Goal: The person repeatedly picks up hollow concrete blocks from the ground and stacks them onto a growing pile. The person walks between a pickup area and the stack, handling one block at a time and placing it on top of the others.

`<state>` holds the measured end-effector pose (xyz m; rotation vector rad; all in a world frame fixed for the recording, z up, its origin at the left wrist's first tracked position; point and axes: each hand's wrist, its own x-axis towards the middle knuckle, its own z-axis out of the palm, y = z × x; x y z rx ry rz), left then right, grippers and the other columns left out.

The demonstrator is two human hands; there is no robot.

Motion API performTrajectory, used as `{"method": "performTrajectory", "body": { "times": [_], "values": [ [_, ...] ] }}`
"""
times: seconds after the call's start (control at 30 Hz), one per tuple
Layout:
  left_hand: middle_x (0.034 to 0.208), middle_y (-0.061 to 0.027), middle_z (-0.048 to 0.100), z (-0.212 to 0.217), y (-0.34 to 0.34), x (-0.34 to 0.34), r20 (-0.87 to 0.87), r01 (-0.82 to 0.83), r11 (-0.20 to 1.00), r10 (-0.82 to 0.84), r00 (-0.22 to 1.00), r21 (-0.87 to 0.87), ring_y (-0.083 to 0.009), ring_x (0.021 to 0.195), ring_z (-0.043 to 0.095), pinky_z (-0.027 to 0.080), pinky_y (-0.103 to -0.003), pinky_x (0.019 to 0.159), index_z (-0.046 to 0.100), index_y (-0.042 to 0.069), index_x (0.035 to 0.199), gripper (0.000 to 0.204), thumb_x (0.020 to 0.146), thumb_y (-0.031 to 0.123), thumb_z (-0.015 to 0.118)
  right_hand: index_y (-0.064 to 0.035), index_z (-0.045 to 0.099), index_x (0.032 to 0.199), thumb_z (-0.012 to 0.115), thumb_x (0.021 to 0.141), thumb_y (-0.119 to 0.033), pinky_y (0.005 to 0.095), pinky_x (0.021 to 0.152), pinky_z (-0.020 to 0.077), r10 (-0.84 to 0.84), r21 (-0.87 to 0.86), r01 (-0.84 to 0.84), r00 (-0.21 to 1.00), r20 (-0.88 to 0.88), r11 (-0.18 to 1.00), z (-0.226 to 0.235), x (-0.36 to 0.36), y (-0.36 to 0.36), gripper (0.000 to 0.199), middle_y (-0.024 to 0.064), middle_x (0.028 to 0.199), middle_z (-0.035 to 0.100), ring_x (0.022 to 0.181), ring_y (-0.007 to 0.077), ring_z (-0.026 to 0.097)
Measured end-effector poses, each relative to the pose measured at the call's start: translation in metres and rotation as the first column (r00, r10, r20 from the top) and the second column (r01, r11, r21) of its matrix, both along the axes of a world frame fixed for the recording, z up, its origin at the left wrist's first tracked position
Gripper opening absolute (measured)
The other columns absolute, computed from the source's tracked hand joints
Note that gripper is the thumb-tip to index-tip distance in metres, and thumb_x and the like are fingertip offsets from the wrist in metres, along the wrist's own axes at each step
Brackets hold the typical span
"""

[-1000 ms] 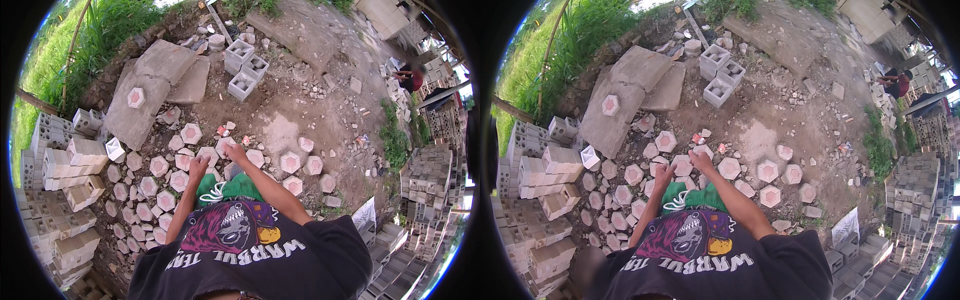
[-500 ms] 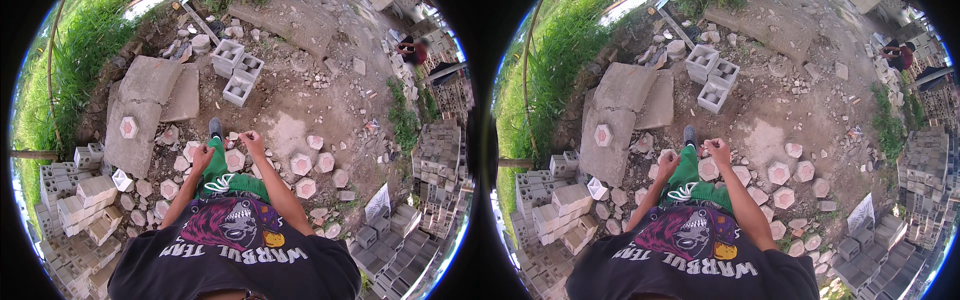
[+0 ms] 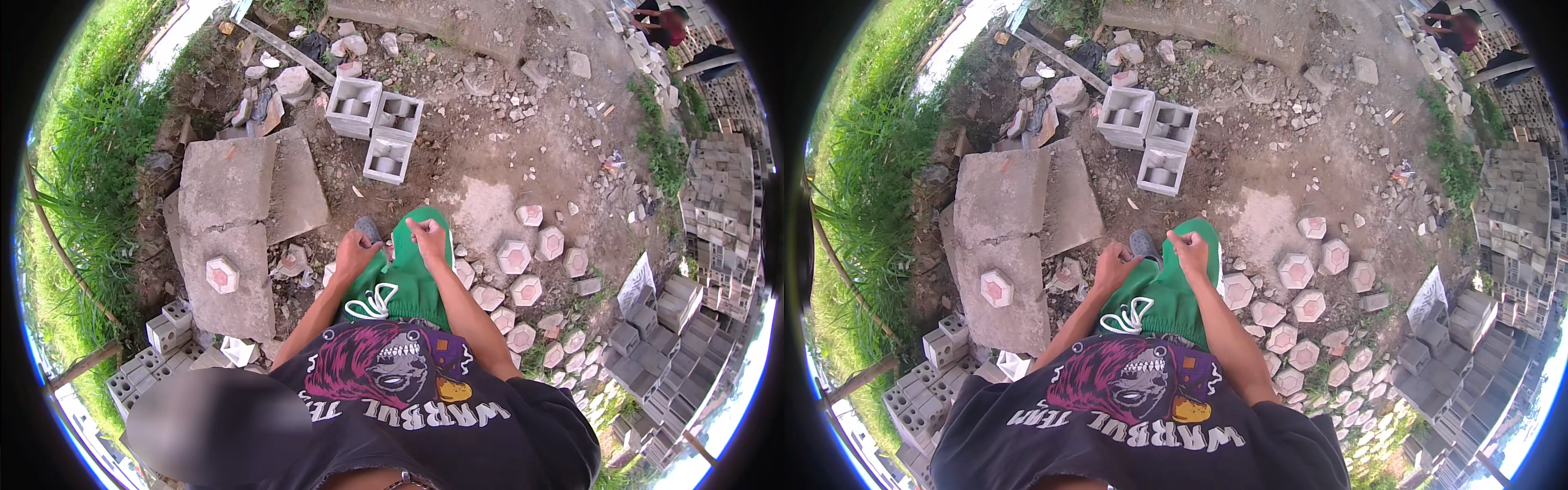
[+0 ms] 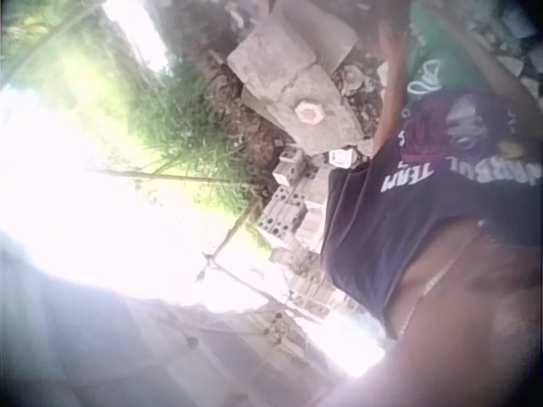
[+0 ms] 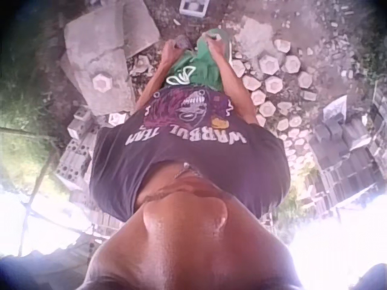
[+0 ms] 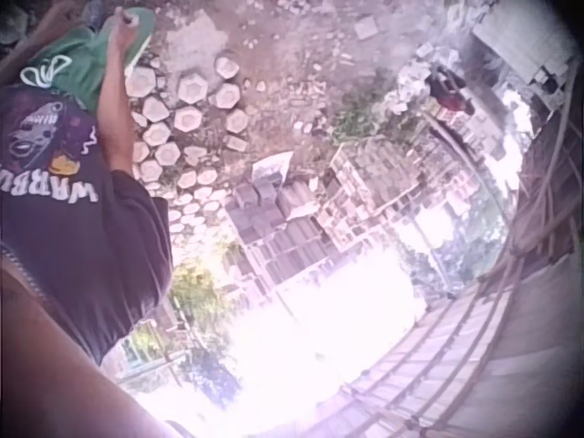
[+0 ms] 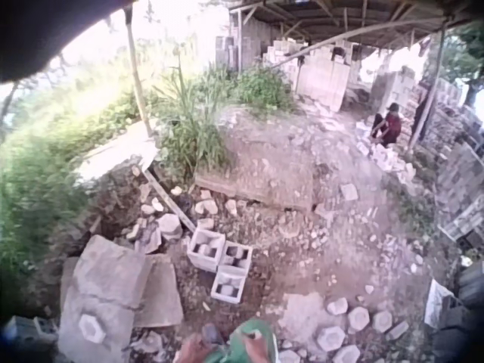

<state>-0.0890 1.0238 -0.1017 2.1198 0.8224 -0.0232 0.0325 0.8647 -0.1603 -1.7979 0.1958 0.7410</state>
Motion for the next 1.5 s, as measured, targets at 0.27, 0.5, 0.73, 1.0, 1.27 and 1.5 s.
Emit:
{"method": "performTrajectory", "body": {
  "times": [0.27, 0.5, 0.73, 1.0, 1.27, 1.5],
  "values": [
    [0.066, -0.0165, 0.058, -0.027, 0.068, -0.001, -0.204, -0.239, 0.964, 0.258, 0.944, 0.114, -0.0315, 0.060, 0.056, 0.043, -0.042, 0.060, 0.057, -0.002, 0.065, 0.046, 0.089, 0.038, 0.059, -0.0024, 0.059, 0.069, 0.066, 0.086, -0.040, 0.0229, 0.051, 0.0447, 0.027, 0.161, 0.010, 0.973, -0.230, 0.987, -0.072, 0.072, 0.100, 0.042, 0.0031, 0.062, 0.059, 0.053, 0.0085, 0.054],
    [0.079, -0.0194, 0.066, -0.171, 0.079, 0.052, -0.332, -0.442, 0.874, 0.364, 0.870, -0.201, -0.0330, 0.074, 0.065, 0.047, -0.041, 0.069, 0.065, 0.000, 0.087, 0.039, 0.093, 0.036, 0.052, -0.0044, 0.066, 0.082, 0.056, 0.085, -0.041, 0.0365, 0.068, 0.0505, 0.191, -0.236, -0.240, 0.959, -0.210, 0.942, -0.242, 0.123, 0.087, 0.038, 0.0103, 0.076, 0.068, 0.073, 0.0241, 0.067],
    [0.110, -0.0211, 0.062, -0.450, 0.150, 0.159, -0.560, -0.411, 0.912, 0.339, 0.756, -0.003, -0.0352, 0.103, 0.060, 0.047, -0.043, 0.090, 0.052, 0.003, 0.120, 0.054, 0.076, 0.031, 0.066, -0.0026, 0.052, 0.119, 0.062, 0.079, -0.035, 0.0434, 0.093, 0.0449, 0.333, -0.488, -0.398, 0.918, -0.217, 0.777, -0.403, 0.199, 0.123, 0.052, 0.0199, 0.111, 0.062, 0.105, 0.0352, 0.059],
    [0.117, -0.0239, 0.058, -0.617, 0.227, 0.259, -0.551, 0.067, 0.993, -0.110, 0.827, -0.097, -0.0379, 0.109, 0.057, 0.047, -0.043, 0.093, 0.041, 0.001, 0.132, 0.071, 0.074, 0.033, 0.066, -0.0010, 0.042, 0.129, 0.069, 0.069, -0.028, 0.0441, 0.100, 0.0411, 0.243, -0.602, -0.235, 0.968, -0.071, 0.763, -0.577, 0.231, 0.169, 0.070, 0.0237, 0.124, 0.052, 0.117, 0.0374, 0.050],
    [0.106, -0.0214, 0.065, -0.646, 0.208, 0.238, -0.484, -0.233, 0.963, 0.143, 0.863, -0.132, -0.0381, 0.101, 0.061, 0.048, -0.045, 0.088, 0.052, 0.007, 0.126, 0.057, 0.074, 0.026, 0.063, -0.0081, 0.052, 0.120, 0.066, 0.068, -0.022, 0.0432, 0.086, 0.0504, 0.076, -0.648, -0.151, 0.987, -0.142, 0.746, -0.579, 0.223, 0.196, 0.056, 0.0180, 0.105, 0.066, 0.100, 0.0359, 0.063],
    [0.106, -0.0192, 0.066, -0.642, 0.204, 0.243, -0.500, -0.287, 0.944, 0.171, 0.849, -0.164, -0.0366, 0.101, 0.061, 0.047, -0.043, 0.088, 0.053, 0.012, 0.128, 0.056, 0.074, 0.027, 0.062, -0.0054, 0.049, 0.126, 0.070, 0.068, -0.017, 0.0380, 0.091, 0.0460, -0.057, -0.201, 0.031, 0.991, -0.124, 0.979, -0.614, 0.216, 0.178, 0.063, 0.0150, 0.115, 0.062, 0.105, 0.0292, 0.060]
  ]
}}
